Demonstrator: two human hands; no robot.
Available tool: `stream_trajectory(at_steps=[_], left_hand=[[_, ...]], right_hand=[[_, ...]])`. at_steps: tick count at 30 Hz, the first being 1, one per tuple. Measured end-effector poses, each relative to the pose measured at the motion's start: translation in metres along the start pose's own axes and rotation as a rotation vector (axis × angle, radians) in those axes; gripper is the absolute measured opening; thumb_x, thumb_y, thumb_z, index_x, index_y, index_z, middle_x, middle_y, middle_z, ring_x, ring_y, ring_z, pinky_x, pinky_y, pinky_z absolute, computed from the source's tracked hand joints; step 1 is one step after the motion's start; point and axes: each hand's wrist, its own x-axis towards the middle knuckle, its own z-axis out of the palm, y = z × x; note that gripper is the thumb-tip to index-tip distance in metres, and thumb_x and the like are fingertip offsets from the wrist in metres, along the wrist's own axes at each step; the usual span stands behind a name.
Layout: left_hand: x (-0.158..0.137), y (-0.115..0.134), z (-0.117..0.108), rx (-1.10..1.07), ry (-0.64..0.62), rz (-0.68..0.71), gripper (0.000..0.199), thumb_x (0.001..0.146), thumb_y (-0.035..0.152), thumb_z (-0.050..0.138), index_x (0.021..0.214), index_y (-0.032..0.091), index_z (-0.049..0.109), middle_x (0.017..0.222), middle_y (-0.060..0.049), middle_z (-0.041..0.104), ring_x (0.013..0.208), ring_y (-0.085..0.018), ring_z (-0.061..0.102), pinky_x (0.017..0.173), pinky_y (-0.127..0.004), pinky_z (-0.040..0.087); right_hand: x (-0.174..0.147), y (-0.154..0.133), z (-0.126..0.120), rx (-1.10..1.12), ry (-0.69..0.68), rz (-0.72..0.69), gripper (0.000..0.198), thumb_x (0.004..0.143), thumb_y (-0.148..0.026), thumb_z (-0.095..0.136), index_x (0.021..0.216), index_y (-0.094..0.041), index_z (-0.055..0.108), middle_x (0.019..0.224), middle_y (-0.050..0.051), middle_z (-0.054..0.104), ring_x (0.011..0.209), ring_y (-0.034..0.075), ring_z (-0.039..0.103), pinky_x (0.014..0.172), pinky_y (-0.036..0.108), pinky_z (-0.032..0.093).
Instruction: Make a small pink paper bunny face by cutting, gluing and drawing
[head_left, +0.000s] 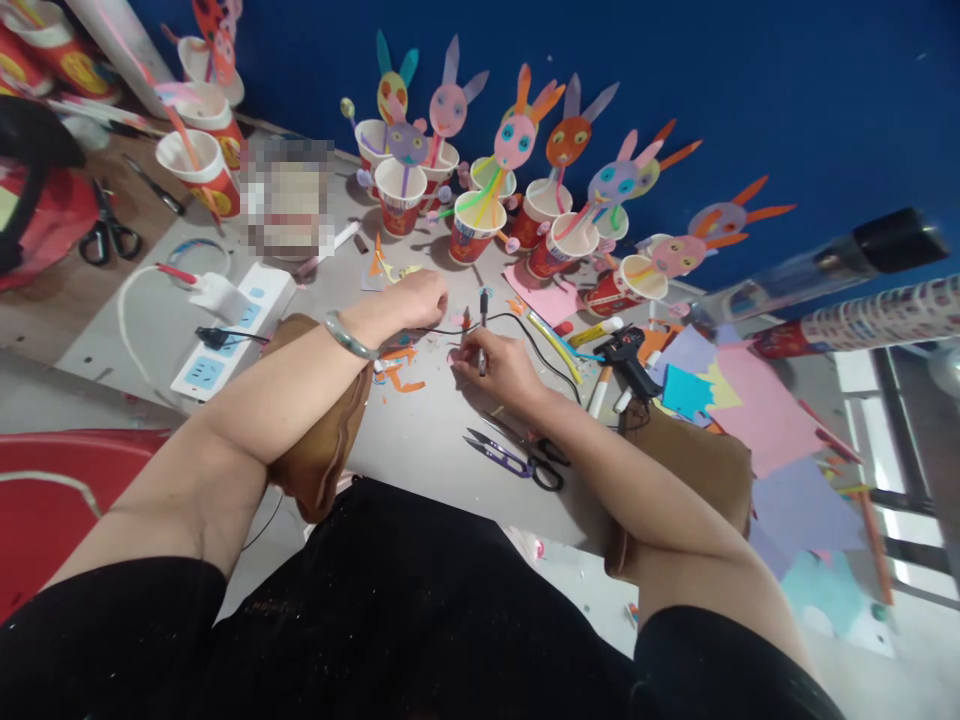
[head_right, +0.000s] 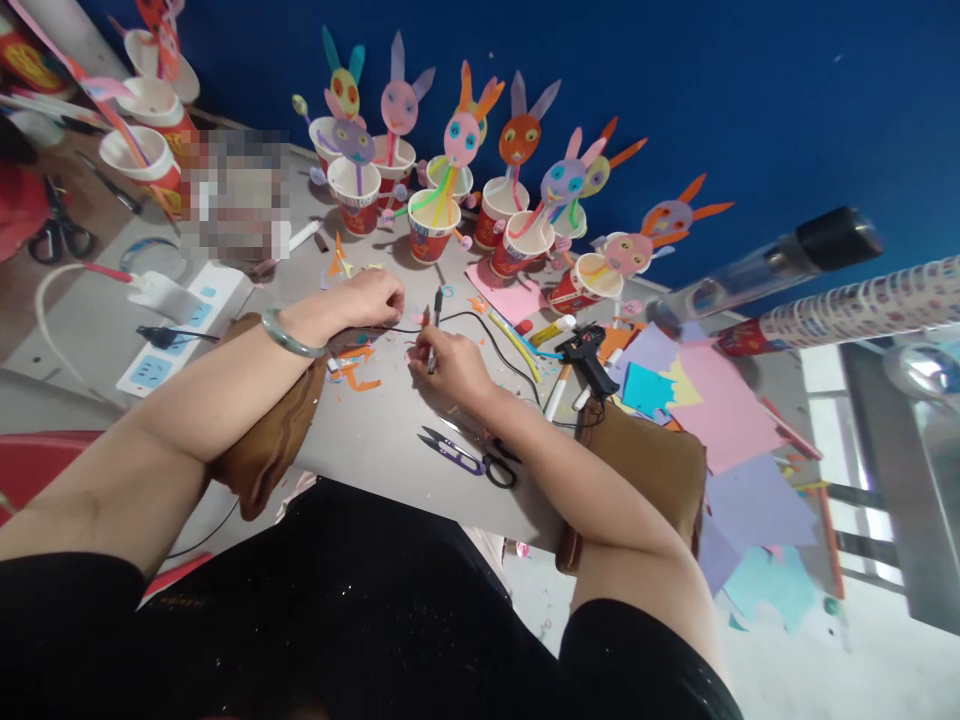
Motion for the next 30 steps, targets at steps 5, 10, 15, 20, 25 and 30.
stream_trajectory(at_steps=[5,10,15,20,25,30], left_hand=[[0.006,-0.002,0.009,-0.044,0.063,0.044,0.026,0.081,0.014,0.068,0.104,0.014,0.079,0.097,-0.010,0.079,0.089,-0.021,0.071,0.078,-0.027,0.049],[0.010,-0.001,0.022,-0.055,0.099,0.119,0.023,0.086,0.022,0.070,0.105,0.012,0.077,0.111,-0.014,0.076,0.099,-0.024,0.070,0.083,-0.031,0.050],[0.004,0.004,0.023,-0.044,0.097,0.125,0.025,0.087,0.013,0.063,0.109,0.010,0.075,0.124,-0.016,0.071,0.103,-0.022,0.068,0.088,-0.031,0.050],[0.007,0.003,0.022,-0.073,0.087,0.088,0.023,0.084,0.011,0.064,0.103,0.011,0.077,0.113,-0.014,0.076,0.097,-0.022,0.069,0.083,-0.030,0.050],[0.012,-0.001,0.017,-0.138,0.115,0.066,0.021,0.081,0.016,0.071,0.099,0.012,0.080,0.102,-0.012,0.079,0.091,-0.021,0.070,0.080,-0.029,0.048],[0.007,-0.001,0.007,-0.203,0.091,0.062,0.015,0.079,0.017,0.075,0.092,0.014,0.081,0.089,-0.008,0.080,0.076,-0.016,0.067,0.070,-0.028,0.045]], right_hand=[[-0.012,0.009,-0.011,-0.146,0.030,-0.092,0.011,0.087,-0.020,0.058,0.097,-0.023,0.061,0.087,0.007,0.073,0.078,0.022,0.062,0.072,0.033,0.044],[-0.022,0.004,-0.012,-0.277,-0.054,-0.345,0.011,0.097,-0.024,0.054,0.099,-0.021,0.063,0.085,0.008,0.071,0.087,0.025,0.057,0.080,0.036,0.042],[-0.023,0.000,-0.003,-0.385,-0.080,-0.493,0.023,0.103,-0.038,0.053,0.102,-0.019,0.065,0.092,0.011,0.072,0.092,0.027,0.057,0.083,0.039,0.041],[-0.023,0.000,0.001,-0.372,-0.090,-0.476,0.024,0.104,-0.040,0.053,0.105,-0.020,0.065,0.096,0.012,0.071,0.094,0.027,0.058,0.085,0.040,0.043],[-0.027,0.001,0.003,-0.315,-0.086,-0.471,0.022,0.103,-0.040,0.055,0.104,-0.019,0.064,0.098,0.013,0.071,0.092,0.027,0.060,0.083,0.040,0.047],[-0.030,0.005,-0.005,-0.270,0.002,-0.461,0.020,0.103,-0.036,0.056,0.113,-0.020,0.060,0.108,0.014,0.073,0.093,0.026,0.063,0.083,0.040,0.050]])
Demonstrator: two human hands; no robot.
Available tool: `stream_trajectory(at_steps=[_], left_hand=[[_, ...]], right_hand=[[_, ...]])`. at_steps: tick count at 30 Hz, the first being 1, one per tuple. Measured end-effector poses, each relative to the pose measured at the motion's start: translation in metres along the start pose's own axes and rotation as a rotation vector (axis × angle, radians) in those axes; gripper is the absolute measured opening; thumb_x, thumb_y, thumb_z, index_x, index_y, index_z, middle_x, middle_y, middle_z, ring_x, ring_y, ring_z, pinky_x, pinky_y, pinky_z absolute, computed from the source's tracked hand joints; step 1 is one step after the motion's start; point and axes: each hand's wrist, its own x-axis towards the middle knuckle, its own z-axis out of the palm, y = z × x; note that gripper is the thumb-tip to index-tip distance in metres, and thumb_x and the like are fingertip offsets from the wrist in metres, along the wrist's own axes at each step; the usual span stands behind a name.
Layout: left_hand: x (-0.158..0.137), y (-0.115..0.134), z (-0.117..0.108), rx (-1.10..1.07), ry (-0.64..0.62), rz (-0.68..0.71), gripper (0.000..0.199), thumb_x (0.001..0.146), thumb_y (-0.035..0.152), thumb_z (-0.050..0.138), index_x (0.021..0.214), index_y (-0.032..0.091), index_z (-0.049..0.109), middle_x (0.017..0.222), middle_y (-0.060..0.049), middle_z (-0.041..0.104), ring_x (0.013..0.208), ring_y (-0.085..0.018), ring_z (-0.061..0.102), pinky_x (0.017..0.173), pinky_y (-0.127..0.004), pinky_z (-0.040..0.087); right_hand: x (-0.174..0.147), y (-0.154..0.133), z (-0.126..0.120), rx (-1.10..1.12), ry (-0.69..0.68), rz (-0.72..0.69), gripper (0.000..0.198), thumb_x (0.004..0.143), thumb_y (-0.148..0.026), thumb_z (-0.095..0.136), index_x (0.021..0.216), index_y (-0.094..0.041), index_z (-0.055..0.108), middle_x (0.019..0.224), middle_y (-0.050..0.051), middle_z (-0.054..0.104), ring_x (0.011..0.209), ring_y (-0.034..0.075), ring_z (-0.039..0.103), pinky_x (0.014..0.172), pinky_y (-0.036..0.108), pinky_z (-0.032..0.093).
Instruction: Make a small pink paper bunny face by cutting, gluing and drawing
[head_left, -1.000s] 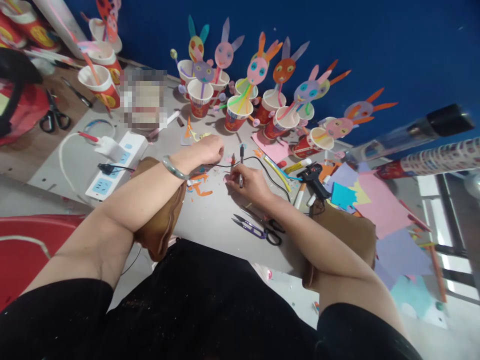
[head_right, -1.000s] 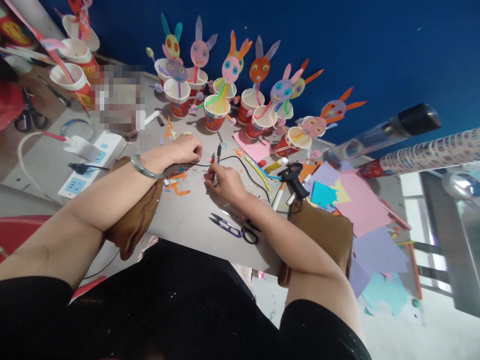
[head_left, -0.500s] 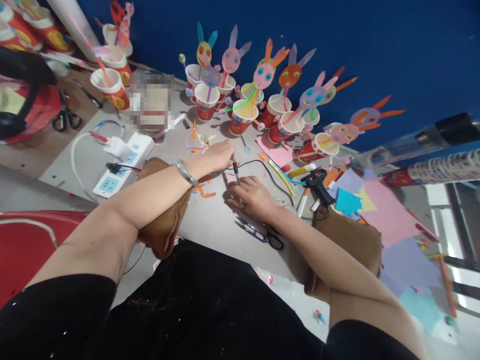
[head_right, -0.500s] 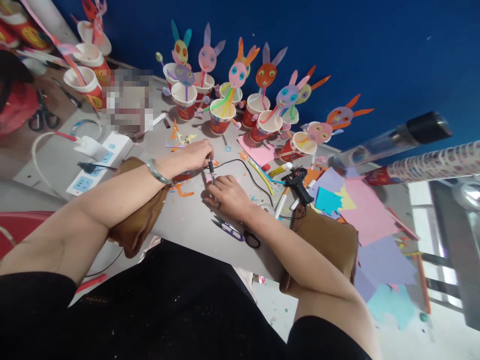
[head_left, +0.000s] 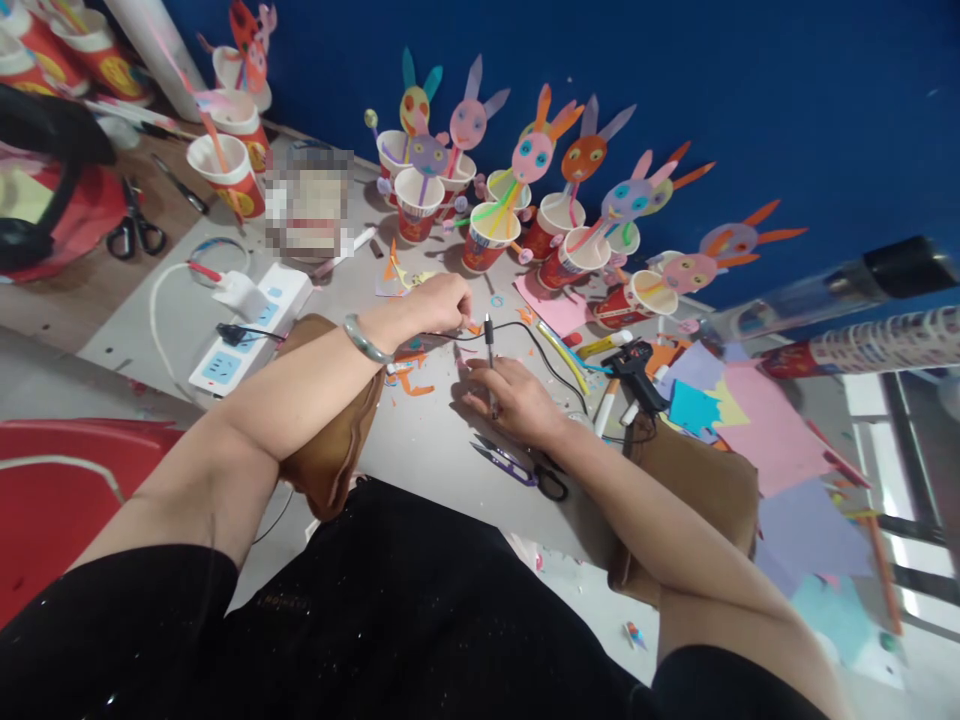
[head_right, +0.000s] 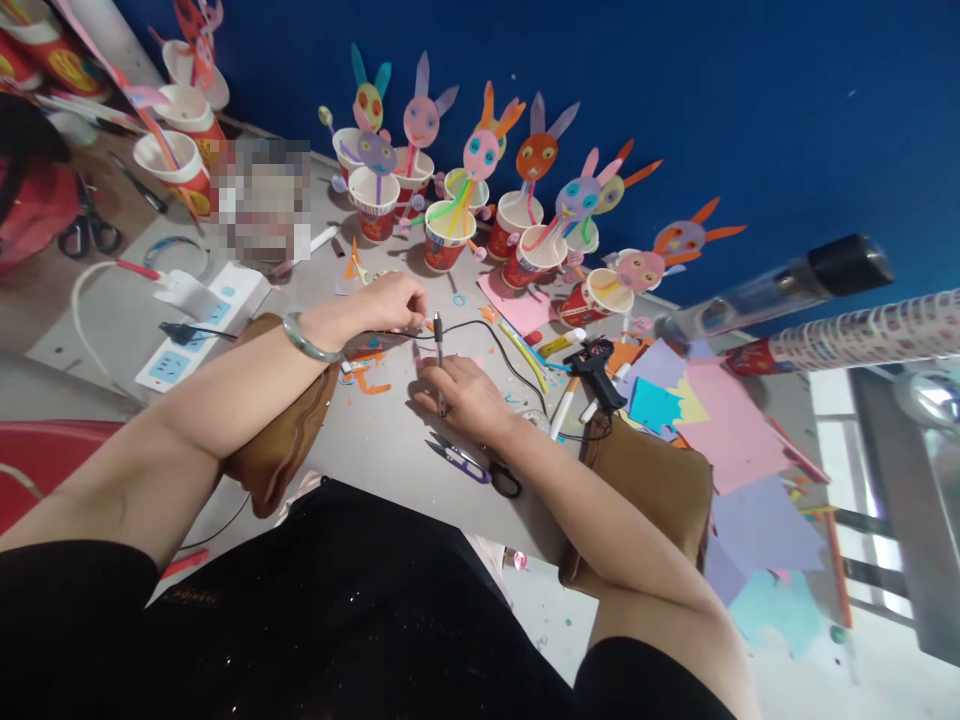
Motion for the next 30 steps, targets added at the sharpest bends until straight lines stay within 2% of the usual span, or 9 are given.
stream_trajectory(at_steps=[2,5,10,12,16,19,23,27,30], left_hand=[[-0.003,0.001,-0.002,-0.029,-0.009,0.010,0.012,0.079,0.018,0.077,0.089,0.014,0.081,0.084,-0.007,0.079,0.072,-0.015,0.066,0.066,-0.028,0.044],[-0.006,0.001,-0.004,-0.091,-0.064,0.057,0.009,0.077,0.020,0.077,0.083,0.015,0.080,0.078,-0.005,0.077,0.067,-0.015,0.064,0.063,-0.027,0.043],[-0.013,0.005,-0.006,-0.132,-0.310,0.148,0.008,0.073,0.016,0.075,0.081,0.016,0.077,0.077,-0.003,0.077,0.070,-0.015,0.066,0.061,-0.025,0.042],[-0.015,0.007,-0.006,-0.125,-0.358,0.151,0.013,0.072,0.016,0.075,0.085,0.017,0.077,0.077,-0.002,0.077,0.071,-0.015,0.066,0.062,-0.025,0.042],[-0.017,0.010,-0.006,-0.048,-0.371,0.132,0.022,0.070,0.017,0.077,0.092,0.018,0.078,0.077,-0.001,0.075,0.068,-0.015,0.064,0.060,-0.026,0.040],[-0.019,0.011,-0.006,0.014,-0.388,0.153,0.021,0.071,0.016,0.075,0.092,0.019,0.078,0.079,-0.001,0.075,0.070,-0.015,0.063,0.060,-0.026,0.040],[-0.020,0.013,-0.005,0.097,-0.395,0.110,0.023,0.073,0.015,0.071,0.095,0.019,0.078,0.086,-0.005,0.076,0.070,-0.017,0.064,0.058,-0.028,0.039],[-0.020,0.012,-0.004,0.118,-0.395,0.100,0.023,0.074,0.013,0.069,0.096,0.017,0.078,0.090,-0.008,0.076,0.073,-0.019,0.064,0.058,-0.029,0.039],[-0.020,0.012,-0.003,0.155,-0.397,0.100,0.027,0.073,0.010,0.068,0.096,0.017,0.078,0.092,-0.009,0.075,0.075,-0.020,0.064,0.061,-0.030,0.040]], right_hand=[[-0.002,0.005,-0.004,-0.025,0.020,0.052,0.018,0.102,-0.033,0.056,0.115,-0.021,0.059,0.116,0.015,0.073,0.095,0.026,0.064,0.085,0.041,0.050],[-0.004,0.016,-0.007,-0.059,0.013,0.160,0.015,0.101,-0.027,0.053,0.112,-0.021,0.060,0.107,0.014,0.073,0.092,0.027,0.062,0.083,0.041,0.050],[0.004,0.032,0.000,-0.007,-0.013,0.202,0.018,0.097,-0.022,0.049,0.110,-0.021,0.062,0.103,0.014,0.071,0.090,0.027,0.060,0.083,0.042,0.049],[0.010,0.037,0.004,-0.003,-0.016,0.205,0.021,0.095,-0.021,0.050,0.113,-0.020,0.062,0.100,0.014,0.070,0.091,0.028,0.059,0.082,0.042,0.049],[0.016,0.040,0.003,-0.031,-0.043,0.227,0.036,0.089,-0.018,0.054,0.125,-0.018,0.058,0.102,0.014,0.069,0.095,0.029,0.060,0.081,0.041,0.049],[0.011,0.034,-0.003,-0.051,-0.077,0.214,0.040,0.085,-0.014,0.056,0.124,-0.019,0.057,0.110,0.015,0.069,0.097,0.029,0.061,0.083,0.040,0.050],[-0.006,0.021,-0.016,-0.109,-0.077,0.175,0.032,0.089,-0.014,0.055,0.121,-0.019,0.058,0.115,0.016,0.070,0.097,0.029,0.062,0.086,0.042,0.052],[-0.030,0.015,-0.031,-0.167,-0.068,0.126,0.037,0.091,-0.010,0.053,0.127,-0.020,0.057,0.125,0.017,0.071,0.103,0.031,0.063,0.087,0.044,0.054],[-0.050,0.016,-0.041,-0.228,-0.053,0.142,0.038,0.091,-0.009,0.056,0.127,-0.022,0.057,0.130,0.016,0.070,0.105,0.032,0.065,0.088,0.047,0.055]])
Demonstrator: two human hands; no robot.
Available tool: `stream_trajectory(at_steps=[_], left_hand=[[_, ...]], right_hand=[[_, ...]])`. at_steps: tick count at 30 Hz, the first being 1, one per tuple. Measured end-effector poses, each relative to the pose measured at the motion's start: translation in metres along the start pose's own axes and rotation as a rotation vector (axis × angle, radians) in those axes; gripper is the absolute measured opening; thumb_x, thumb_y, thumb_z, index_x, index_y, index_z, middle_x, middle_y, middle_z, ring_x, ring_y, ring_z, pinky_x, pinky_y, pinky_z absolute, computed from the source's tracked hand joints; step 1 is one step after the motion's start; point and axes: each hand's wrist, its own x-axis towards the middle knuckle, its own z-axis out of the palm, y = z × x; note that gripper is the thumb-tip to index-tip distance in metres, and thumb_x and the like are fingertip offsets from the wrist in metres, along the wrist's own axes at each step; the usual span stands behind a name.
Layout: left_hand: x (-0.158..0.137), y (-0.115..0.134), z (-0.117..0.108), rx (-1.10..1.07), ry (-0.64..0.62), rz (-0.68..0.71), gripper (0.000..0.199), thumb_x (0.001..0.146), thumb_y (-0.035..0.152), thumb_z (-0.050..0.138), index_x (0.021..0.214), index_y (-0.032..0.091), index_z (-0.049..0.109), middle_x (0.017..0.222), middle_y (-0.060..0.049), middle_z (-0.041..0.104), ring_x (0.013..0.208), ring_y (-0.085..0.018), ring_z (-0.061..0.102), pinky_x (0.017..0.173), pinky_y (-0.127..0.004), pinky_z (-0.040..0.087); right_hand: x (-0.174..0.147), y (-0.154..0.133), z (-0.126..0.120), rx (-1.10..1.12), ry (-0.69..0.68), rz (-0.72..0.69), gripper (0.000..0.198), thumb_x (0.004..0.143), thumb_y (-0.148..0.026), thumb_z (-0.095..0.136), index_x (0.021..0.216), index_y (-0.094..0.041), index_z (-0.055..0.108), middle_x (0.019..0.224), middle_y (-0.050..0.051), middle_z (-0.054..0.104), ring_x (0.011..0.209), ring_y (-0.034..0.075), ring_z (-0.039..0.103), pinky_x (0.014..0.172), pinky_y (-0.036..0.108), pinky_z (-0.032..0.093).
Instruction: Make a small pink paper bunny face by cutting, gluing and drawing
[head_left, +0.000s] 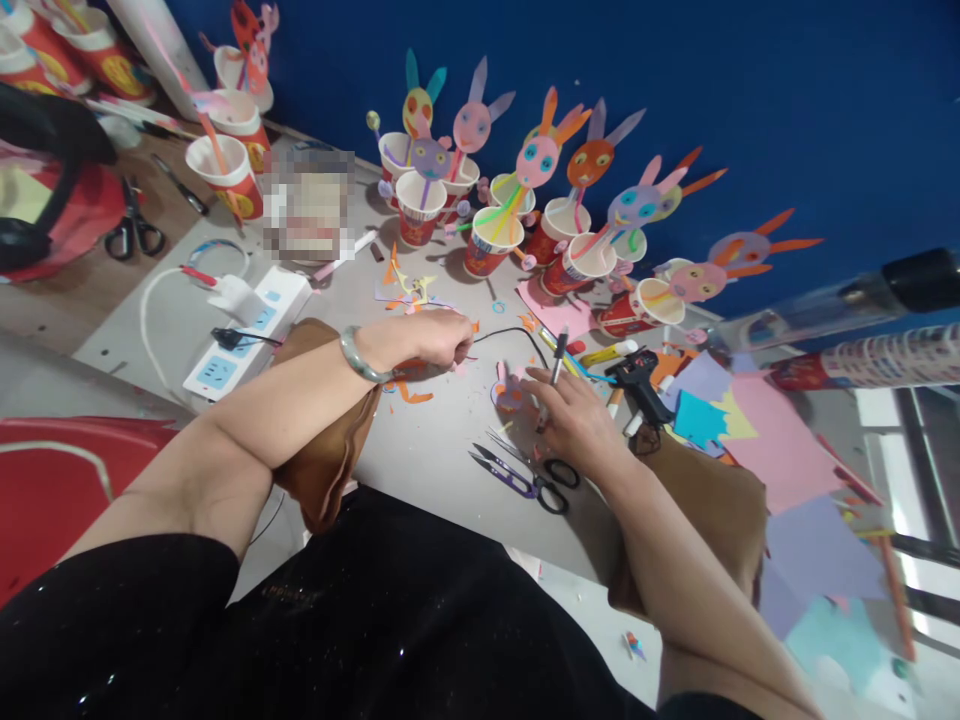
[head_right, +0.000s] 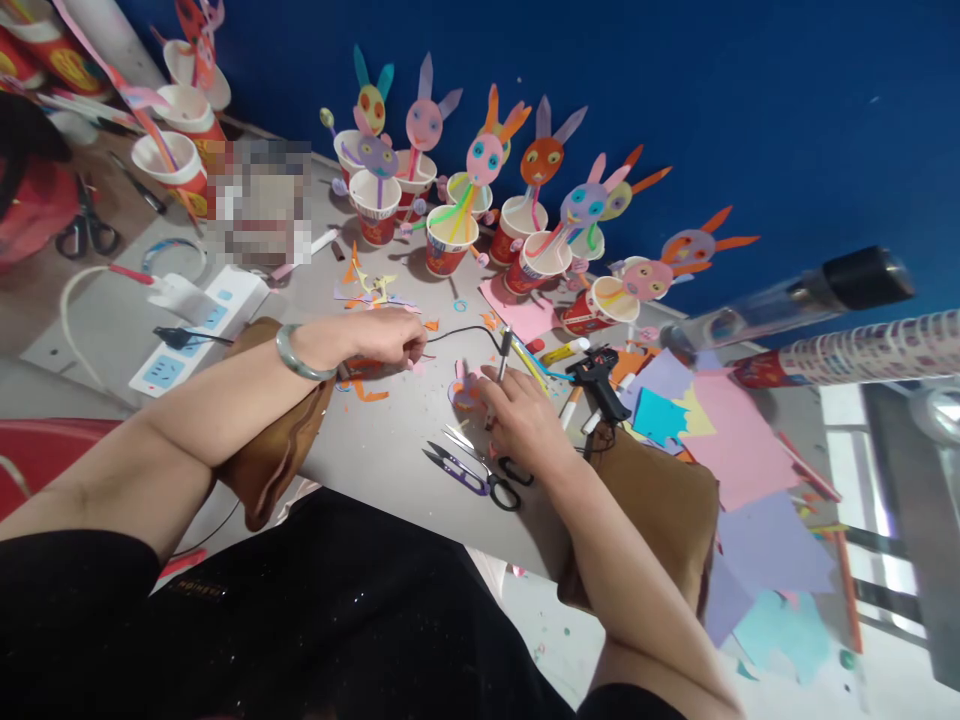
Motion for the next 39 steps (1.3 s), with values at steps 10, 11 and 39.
stream_trajectory(at_steps=[10,11,39], left_hand=[[-0.006,0.007,-0.009,0.039,-0.066,-0.040,0.036,0.073,0.012,0.064,0.107,0.014,0.076,0.099,-0.010,0.075,0.083,-0.021,0.064,0.064,-0.029,0.041],[-0.006,0.007,-0.009,0.043,-0.063,-0.041,0.035,0.073,0.012,0.064,0.106,0.014,0.076,0.100,-0.009,0.075,0.083,-0.021,0.064,0.065,-0.029,0.041],[0.004,-0.002,0.000,-0.032,0.113,0.075,0.015,0.079,0.019,0.067,0.091,0.016,0.075,0.078,-0.003,0.068,0.068,-0.015,0.054,0.063,-0.030,0.033]], right_hand=[[-0.027,0.009,0.002,-0.059,0.128,0.000,0.025,0.093,-0.012,0.064,0.116,-0.020,0.060,0.118,0.015,0.075,0.097,0.029,0.071,0.084,0.043,0.058],[-0.026,0.008,0.003,-0.066,0.132,-0.002,0.024,0.093,-0.012,0.064,0.116,-0.019,0.060,0.118,0.015,0.075,0.097,0.028,0.071,0.084,0.042,0.058],[-0.024,0.005,0.004,-0.063,0.152,-0.043,0.024,0.091,-0.007,0.063,0.112,-0.019,0.063,0.116,0.013,0.076,0.097,0.026,0.068,0.084,0.038,0.054]])
